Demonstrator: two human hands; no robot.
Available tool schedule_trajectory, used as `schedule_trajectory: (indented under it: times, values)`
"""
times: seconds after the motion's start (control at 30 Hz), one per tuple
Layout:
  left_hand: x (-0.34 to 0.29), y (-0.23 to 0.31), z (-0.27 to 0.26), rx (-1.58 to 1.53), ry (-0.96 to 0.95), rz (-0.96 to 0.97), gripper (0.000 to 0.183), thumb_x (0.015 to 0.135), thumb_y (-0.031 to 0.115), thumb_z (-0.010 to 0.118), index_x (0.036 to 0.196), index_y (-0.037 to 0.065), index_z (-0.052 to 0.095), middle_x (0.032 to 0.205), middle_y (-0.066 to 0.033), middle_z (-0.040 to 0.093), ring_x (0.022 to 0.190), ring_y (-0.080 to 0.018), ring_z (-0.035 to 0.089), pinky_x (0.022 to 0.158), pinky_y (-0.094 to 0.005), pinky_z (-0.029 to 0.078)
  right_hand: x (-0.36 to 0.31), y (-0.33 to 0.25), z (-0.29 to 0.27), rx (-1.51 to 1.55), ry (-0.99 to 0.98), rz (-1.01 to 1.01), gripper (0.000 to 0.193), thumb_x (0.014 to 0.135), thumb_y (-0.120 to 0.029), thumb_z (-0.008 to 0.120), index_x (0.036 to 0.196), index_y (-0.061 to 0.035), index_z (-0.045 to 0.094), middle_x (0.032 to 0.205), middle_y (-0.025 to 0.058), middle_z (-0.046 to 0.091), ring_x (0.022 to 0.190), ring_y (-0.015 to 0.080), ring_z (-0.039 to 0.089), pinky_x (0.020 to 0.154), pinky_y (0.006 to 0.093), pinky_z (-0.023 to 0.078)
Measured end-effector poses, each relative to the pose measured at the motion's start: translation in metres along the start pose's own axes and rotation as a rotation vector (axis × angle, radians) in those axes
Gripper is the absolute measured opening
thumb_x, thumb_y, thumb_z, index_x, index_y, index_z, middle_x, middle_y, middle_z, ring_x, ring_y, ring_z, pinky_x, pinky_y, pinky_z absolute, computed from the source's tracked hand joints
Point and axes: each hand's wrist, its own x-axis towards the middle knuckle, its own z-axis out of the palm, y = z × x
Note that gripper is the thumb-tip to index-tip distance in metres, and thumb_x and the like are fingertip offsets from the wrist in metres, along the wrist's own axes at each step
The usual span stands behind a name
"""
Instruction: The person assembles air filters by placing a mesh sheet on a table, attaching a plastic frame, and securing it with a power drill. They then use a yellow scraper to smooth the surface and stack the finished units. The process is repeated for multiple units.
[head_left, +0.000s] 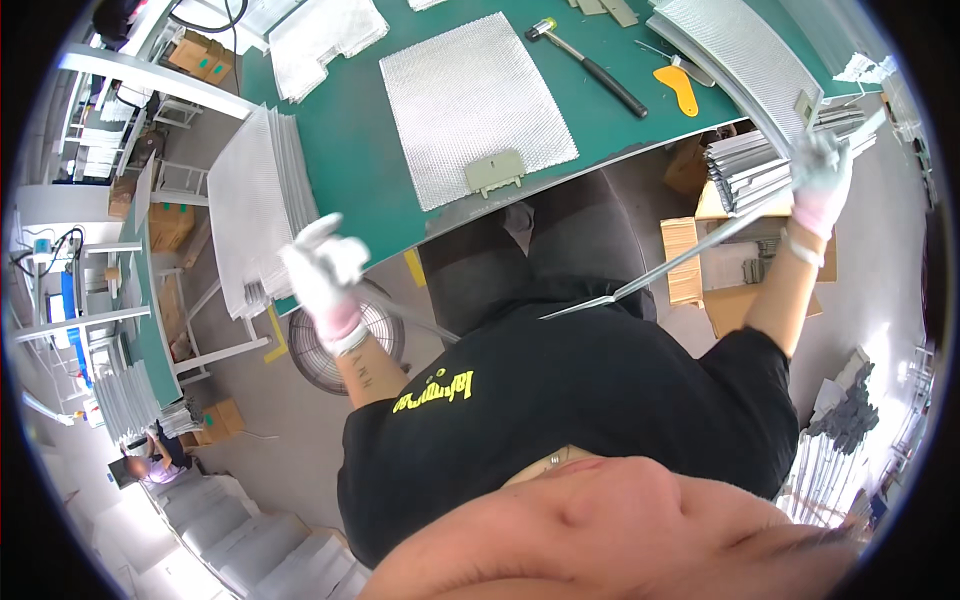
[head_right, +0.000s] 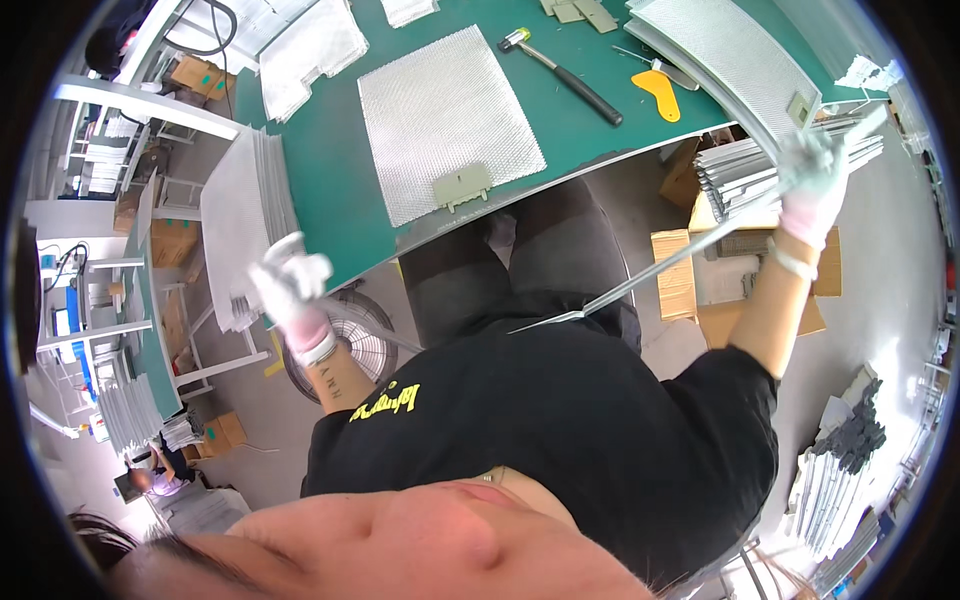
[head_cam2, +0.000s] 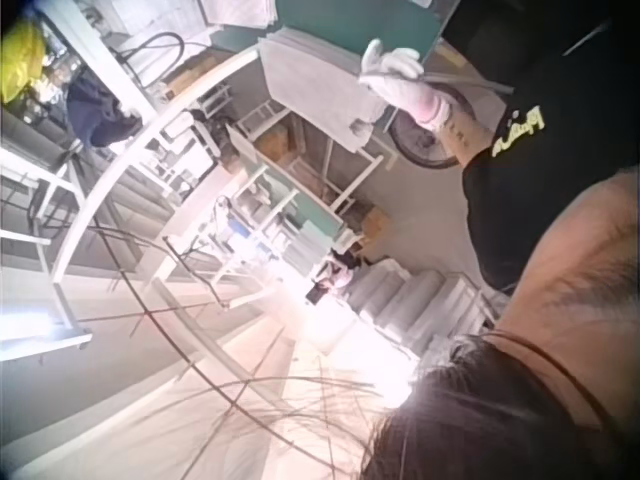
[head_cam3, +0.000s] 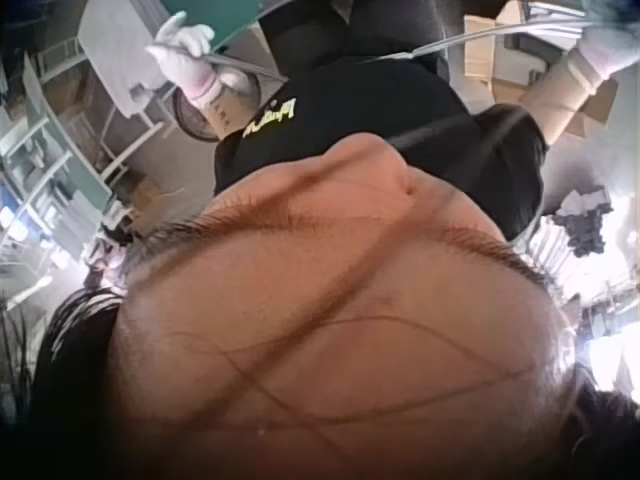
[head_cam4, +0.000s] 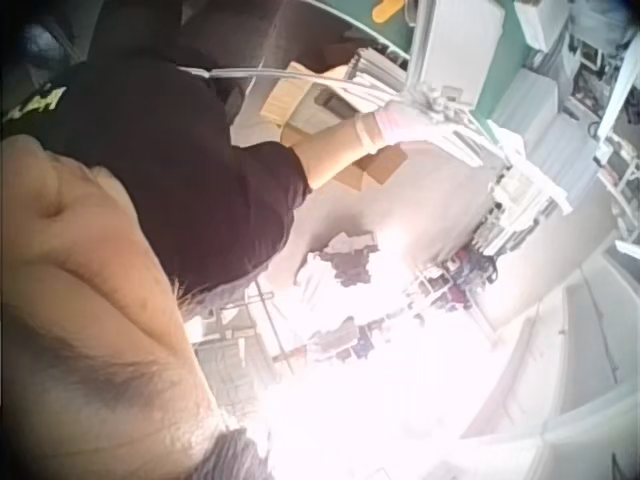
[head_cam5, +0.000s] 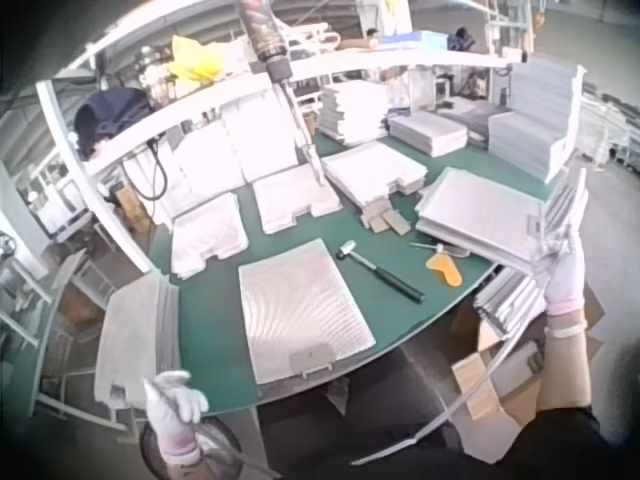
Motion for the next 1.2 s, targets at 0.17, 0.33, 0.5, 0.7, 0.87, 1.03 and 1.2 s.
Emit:
schedule_trajectory:
  times: [0.17,0.33,0.5,0.7,0.87,1.03,1.2]
  values:
    - [0.011,-0.051,0.088,-0.025,-0.227,-0.146,0.063,0.11,0.04,0.037,0.141,-0.014,0.038,0.079,-0.0065,0.065,0.076,-0.0163,0.064,0.081,-0.0306,0.053,-0.028,0.132,0.15,-0.194,-0.473,-0.116,0.032,0.102,-0.03,0.053,0.093,0.0006,0.053,0.085,0.0133,0.061,0.072,0.0239,0.061,0.067,0.0348,0.054]
    - [-0.018,-0.09,0.112,0.471,0.065,0.191,0.058,0.101,0.011,0.057,0.15,-0.005,0.031,0.137,-0.0161,0.053,0.125,-0.0259,0.054,0.109,-0.0388,0.042,-0.04,0.25,0.181,0.307,-0.308,0.636,0.019,0.1,-0.025,0.061,0.094,-0.007,0.056,0.088,0.0099,0.061,0.087,0.025,0.062,0.091,0.0507,0.054]
    - [-0.082,-0.112,0.141,0.155,-0.152,-0.11,0.053,0.1,0.018,0.062,0.144,-0.001,0.041,0.142,-0.0169,0.05,0.134,-0.0264,0.048,0.114,-0.0391,0.036,-0.076,0.267,0.155,-0.269,-0.65,0.72,0.025,0.102,-0.027,0.058,0.094,-0.0037,0.059,0.089,0.0076,0.063,0.088,0.022,0.065,0.085,0.0395,0.057]
    - [-0.07,-0.17,0.212,-0.892,-0.067,-0.777,0.04,0.105,0.032,0.053,0.135,0.006,0.051,0.133,-0.0127,0.059,0.129,-0.0294,0.051,0.114,-0.0459,0.037,-0.138,0.213,0.134,-0.599,-0.939,0.546,0.037,0.107,-0.032,0.047,0.12,0.0002,0.06,0.095,0.0071,0.066,0.084,0.0134,0.064,0.079,0.0292,0.052]
    - [-0.029,-0.154,0.225,-1.017,-0.006,-0.636,0.037,0.105,0.031,0.053,0.129,0.003,0.053,0.125,-0.012,0.06,0.119,-0.0294,0.055,0.109,-0.0452,0.043,-0.19,0.193,0.096,-0.795,-0.77,0.175,0.059,0.107,-0.021,0.047,0.157,-0.0017,0.026,0.094,0.0048,0.063,0.069,0.0066,0.054,0.068,0.0233,0.049]
    - [0.05,-0.192,0.224,-0.704,-0.22,-0.407,0.029,0.102,0.022,0.057,0.122,0.0,0.055,0.118,-0.0159,0.06,0.115,-0.0294,0.056,0.101,-0.0412,0.048,-0.183,0.227,0.097,-0.247,-0.733,0.554,0.059,0.104,-0.018,0.049,0.157,-0.0034,0.027,0.089,0.0051,0.058,0.062,0.0067,0.047,0.064,0.0243,0.051]
    - [0.069,-0.187,0.234,-0.971,0.056,-0.551,0.025,0.1,0.014,0.057,0.119,-0.002,0.055,0.11,-0.0161,0.066,0.105,-0.0272,0.063,0.09,-0.0361,0.053,-0.178,0.238,0.101,-0.14,-0.718,0.644,0.06,0.104,-0.017,0.05,0.157,-0.0017,0.026,0.088,0.005,0.058,0.062,0.0064,0.048,0.064,0.0236,0.051]
